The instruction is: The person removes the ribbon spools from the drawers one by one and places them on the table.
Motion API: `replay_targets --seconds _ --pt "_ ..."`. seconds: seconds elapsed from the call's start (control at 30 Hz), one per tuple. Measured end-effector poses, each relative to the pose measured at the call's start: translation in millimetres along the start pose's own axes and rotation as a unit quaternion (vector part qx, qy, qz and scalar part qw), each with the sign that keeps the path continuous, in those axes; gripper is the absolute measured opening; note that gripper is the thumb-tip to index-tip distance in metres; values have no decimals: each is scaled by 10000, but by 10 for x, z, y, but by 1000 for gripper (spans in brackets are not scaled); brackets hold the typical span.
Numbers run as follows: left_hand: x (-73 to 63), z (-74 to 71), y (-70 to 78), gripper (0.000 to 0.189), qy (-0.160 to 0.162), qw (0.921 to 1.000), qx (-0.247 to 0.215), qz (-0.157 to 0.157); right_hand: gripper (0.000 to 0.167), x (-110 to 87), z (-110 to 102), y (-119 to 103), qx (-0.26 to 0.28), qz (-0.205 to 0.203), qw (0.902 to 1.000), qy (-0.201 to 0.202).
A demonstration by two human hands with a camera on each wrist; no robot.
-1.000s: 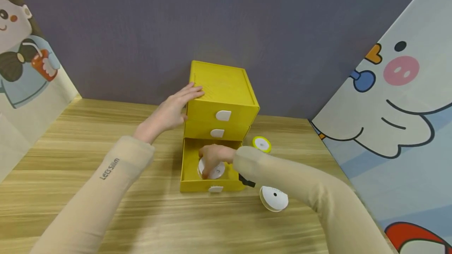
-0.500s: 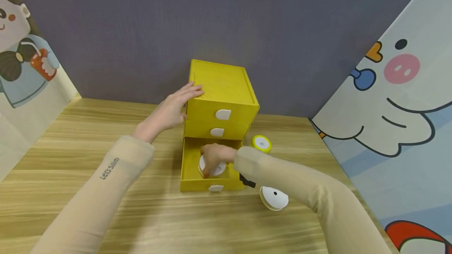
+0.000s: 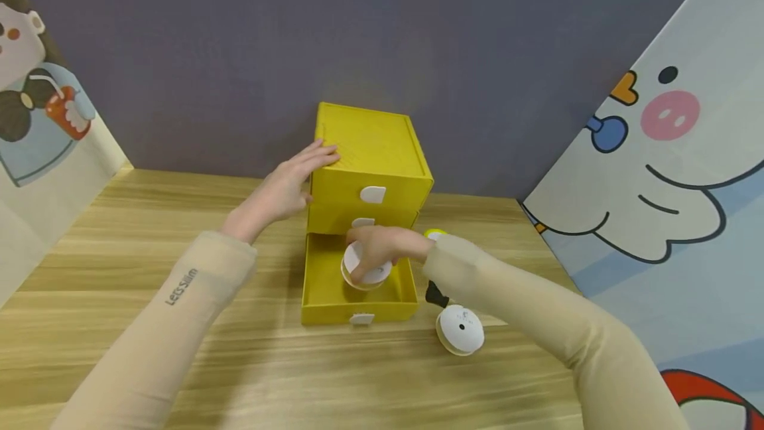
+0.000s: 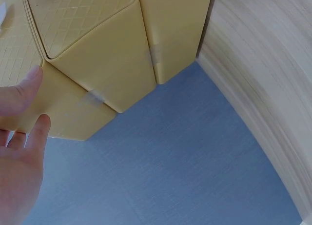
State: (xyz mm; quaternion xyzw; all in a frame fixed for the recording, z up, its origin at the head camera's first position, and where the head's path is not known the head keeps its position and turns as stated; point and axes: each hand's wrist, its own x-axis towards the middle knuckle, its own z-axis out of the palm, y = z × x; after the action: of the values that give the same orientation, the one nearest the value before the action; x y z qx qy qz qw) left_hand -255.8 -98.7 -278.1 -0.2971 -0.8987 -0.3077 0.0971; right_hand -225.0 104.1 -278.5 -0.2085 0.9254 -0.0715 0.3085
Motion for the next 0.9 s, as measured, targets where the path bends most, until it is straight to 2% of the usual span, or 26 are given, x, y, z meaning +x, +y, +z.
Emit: replay_targets --seconds 0.2,0.37,0.6,0.9 --pt "-1 26 -14 80 17 10000 -17 36 68 -281 -89 85 -281 -512 9981 198" --pt "4 35 -1 80 36 10000 -27 45 67 -593 -107 194 -370 -767 9955 407" --pt "-3 18 -4 81 40 10000 13 24 64 -919 4 391 -118 -740 9939 807" --pt "-9 3 -18 79 53 9999 29 88 62 -1264 369 698 181 -497 9922 1126"
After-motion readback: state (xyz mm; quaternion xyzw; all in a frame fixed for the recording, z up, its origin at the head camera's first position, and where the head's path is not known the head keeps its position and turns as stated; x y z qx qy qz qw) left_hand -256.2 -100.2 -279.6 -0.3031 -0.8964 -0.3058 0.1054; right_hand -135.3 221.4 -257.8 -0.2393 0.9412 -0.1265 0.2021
